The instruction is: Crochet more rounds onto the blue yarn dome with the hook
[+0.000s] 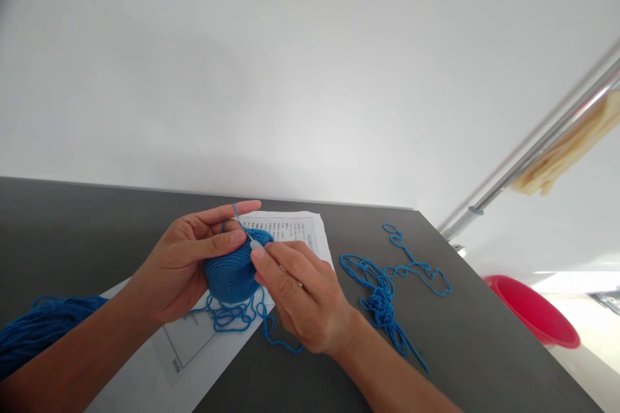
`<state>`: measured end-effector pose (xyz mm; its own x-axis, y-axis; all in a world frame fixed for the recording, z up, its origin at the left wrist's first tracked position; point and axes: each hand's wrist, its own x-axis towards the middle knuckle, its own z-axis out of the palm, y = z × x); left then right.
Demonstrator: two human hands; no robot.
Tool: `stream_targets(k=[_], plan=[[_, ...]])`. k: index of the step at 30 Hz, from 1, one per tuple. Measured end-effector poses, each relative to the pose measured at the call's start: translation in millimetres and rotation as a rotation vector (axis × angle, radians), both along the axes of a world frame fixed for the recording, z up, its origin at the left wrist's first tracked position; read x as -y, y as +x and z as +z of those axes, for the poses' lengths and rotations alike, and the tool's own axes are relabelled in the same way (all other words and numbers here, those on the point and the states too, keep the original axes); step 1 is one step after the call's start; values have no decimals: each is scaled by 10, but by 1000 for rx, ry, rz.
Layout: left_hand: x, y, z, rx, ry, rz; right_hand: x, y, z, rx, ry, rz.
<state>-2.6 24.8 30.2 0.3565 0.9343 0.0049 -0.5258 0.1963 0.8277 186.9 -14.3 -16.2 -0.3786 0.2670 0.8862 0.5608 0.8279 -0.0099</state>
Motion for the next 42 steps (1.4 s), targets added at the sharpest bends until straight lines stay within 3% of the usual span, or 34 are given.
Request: stream_targets(k=[14, 20, 24, 29, 31, 34, 36, 40, 42], plan=[[-125, -52, -27, -239, 69, 109, -46, 268, 181, 170, -60, 75], [-204, -93, -102, -475, 195, 104, -19, 338, 250, 228, -144, 106], [-238, -110, -110, -582, 285, 74, -16, 378, 297, 152, -209, 174], [-263, -143, -134, -608, 357, 28, -41, 394, 297, -116, -427, 244], [-263, -148, -138, -602, 368, 20, -63, 362, 249, -346, -623, 335], [-247, -132, -129, -617, 407, 64, -113, 255, 142, -807, -1036, 505], [-224, -109, -123, -663, 453, 124, -148, 150, 74, -1067, -1205, 586], [-157, -43, -133, -720, 484, 203, -170, -84, -12, -1300, -1321, 667], [-112, 1, -149, -689, 431, 214, -144, -186, -37, -1319, -1238, 661]])
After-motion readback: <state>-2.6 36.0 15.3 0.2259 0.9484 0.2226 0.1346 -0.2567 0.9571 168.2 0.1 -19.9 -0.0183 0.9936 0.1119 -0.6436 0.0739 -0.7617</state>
